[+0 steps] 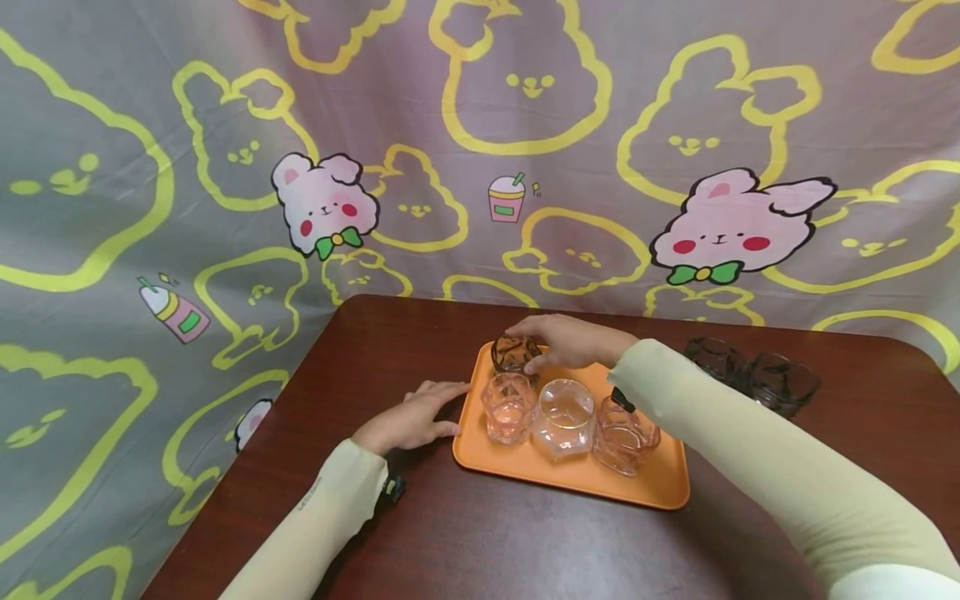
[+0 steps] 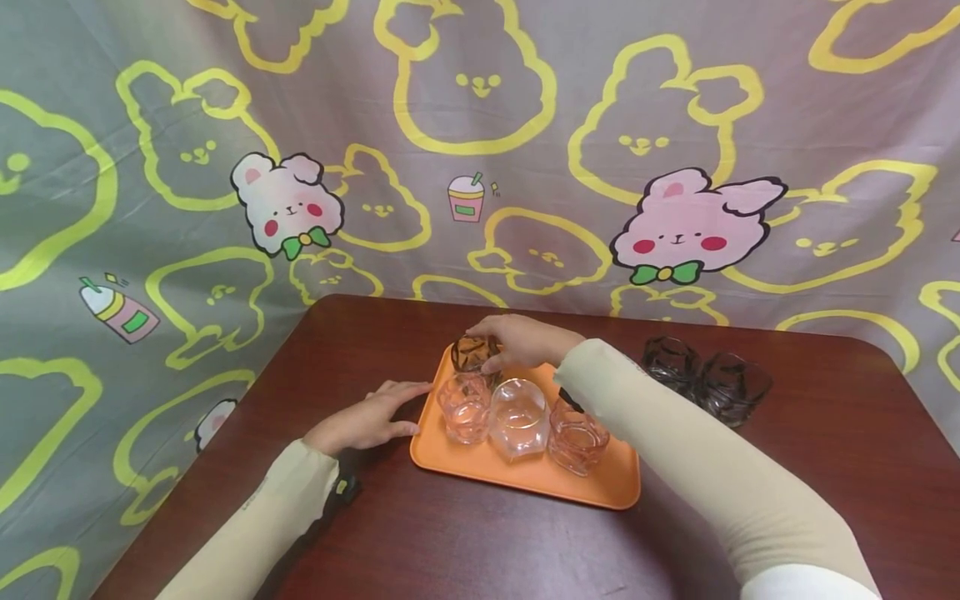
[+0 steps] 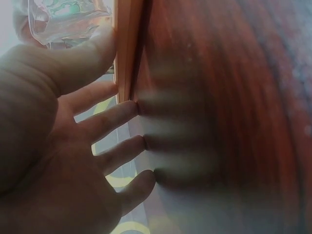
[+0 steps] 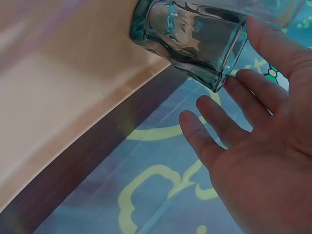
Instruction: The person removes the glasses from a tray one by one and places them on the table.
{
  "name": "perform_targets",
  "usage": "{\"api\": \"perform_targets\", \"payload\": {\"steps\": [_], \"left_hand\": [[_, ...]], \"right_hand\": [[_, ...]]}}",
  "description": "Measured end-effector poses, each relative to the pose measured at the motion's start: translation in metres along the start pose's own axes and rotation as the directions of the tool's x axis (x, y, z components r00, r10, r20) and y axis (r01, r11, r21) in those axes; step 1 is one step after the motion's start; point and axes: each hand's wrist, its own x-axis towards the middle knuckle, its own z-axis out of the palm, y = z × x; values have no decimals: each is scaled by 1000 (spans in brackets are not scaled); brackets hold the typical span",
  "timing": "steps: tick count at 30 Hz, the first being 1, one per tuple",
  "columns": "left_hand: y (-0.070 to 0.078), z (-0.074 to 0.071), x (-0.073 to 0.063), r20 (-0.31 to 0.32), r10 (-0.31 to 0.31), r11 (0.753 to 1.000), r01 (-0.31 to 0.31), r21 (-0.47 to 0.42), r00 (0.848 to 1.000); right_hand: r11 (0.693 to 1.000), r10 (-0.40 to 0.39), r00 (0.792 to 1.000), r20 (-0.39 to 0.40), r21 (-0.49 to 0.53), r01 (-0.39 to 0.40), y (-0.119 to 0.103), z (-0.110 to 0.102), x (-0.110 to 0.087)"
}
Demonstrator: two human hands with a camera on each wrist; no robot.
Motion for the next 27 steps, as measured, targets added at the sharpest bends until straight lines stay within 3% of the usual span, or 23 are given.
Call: {"api": "perform_targets", "payload": {"steps": [13, 27], "left_hand": [[1, -2, -1, -3, 7, 1000, -7, -9, 1000], [1, 0, 0, 8, -15, 1000, 15, 4, 1000]], "right_hand": [[1000, 0, 1000, 24, -29, 1, 1, 2, 10], [999, 32, 999, 7, -16, -32, 12, -6, -9]]}}
